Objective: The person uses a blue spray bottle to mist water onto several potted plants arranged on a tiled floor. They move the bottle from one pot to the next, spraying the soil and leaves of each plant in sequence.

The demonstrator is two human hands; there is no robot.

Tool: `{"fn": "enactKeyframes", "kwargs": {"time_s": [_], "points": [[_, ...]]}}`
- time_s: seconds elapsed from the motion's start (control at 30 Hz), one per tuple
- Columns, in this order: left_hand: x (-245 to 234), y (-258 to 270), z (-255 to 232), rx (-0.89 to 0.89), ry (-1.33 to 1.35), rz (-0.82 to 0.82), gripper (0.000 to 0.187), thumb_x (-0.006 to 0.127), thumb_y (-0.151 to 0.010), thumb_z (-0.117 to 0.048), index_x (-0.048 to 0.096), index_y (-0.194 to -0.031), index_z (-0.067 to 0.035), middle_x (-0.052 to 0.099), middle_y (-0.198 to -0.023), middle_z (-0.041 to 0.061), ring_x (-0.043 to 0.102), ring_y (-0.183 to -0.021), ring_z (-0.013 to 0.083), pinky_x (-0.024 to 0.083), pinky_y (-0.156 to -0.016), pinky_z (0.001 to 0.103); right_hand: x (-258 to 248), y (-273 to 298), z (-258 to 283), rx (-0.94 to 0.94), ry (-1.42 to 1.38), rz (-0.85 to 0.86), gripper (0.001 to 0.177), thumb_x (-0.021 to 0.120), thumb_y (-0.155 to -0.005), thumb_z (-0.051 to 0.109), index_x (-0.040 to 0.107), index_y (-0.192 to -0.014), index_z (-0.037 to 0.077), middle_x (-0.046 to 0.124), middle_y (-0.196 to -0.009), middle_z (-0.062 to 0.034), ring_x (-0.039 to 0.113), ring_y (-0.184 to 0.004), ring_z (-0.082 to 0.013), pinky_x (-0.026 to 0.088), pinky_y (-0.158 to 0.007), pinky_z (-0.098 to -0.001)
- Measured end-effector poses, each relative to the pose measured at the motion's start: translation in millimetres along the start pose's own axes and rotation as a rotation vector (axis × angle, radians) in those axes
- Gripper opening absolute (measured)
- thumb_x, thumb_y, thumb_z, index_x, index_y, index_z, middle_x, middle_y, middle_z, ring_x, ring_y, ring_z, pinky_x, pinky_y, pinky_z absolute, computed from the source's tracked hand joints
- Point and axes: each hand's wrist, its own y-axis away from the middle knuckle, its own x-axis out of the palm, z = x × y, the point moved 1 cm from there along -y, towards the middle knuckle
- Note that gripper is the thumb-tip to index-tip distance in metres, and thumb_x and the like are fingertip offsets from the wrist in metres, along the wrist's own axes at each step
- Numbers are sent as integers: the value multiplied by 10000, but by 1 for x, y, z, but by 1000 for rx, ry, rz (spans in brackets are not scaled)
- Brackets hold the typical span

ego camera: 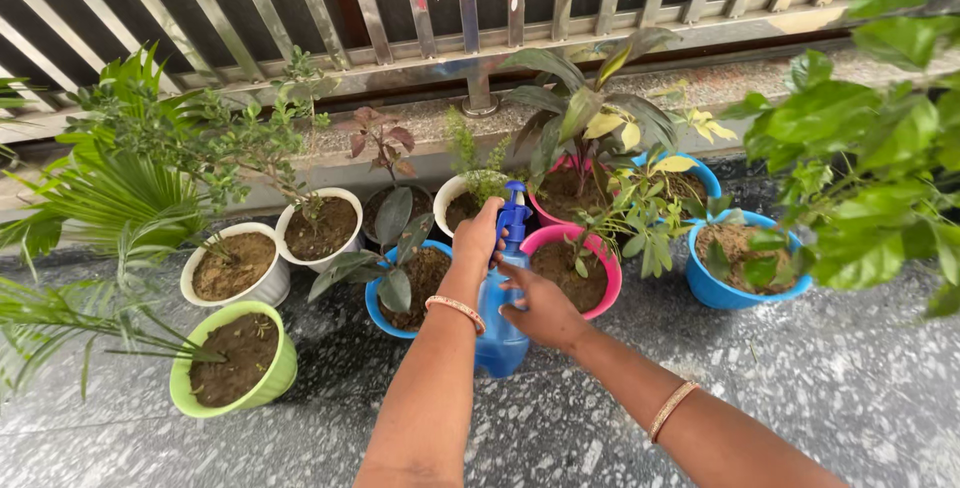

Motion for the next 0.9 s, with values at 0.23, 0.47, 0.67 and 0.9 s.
{"fn": "enactKeyframes", "kwargs": {"time_s": [0.23,0.47,0.67,0.9], "points": [[50,-46,-17,8,-58,35,542,663,-799,-534,655,-675,-6,604,-567,105,532,-444,206,429,-465,361,-25,21,-16,156,-8,15,786,737,-834,89,388,-1537,117,631,-1373,-152,648,-1245,-261,552,-997,-370],[83,-48,-28,-1,-97,76,427,631,-816,-413,653,-692,-5,633,-584,114,548,-456,201,438,-473,363,-63,57,-37,217,-79,-3,717,690,-837,56,440,-1506,110,581,-1438,-123,638,-1247,-241,574,-989,-350],[86,-41,-37,-55,-178,69,450,643,-836,-451,658,-715,-18,635,-612,91,549,-466,177,421,-474,343,-68,62,-50,246,-88,12,643,700,-851,75,502,-1463,91,621,-1424,-92,651,-1230,-207,556,-999,-345],[103,-73,-54,-29,-61,151,416,614,-821,-433,665,-738,-29,642,-607,102,551,-449,200,408,-435,374,-110,14,-23,133,-4,-144,638,693,-856,80,528,-1472,96,694,-1292,-59,689,-1101,-170,556,-950,-336]]}}
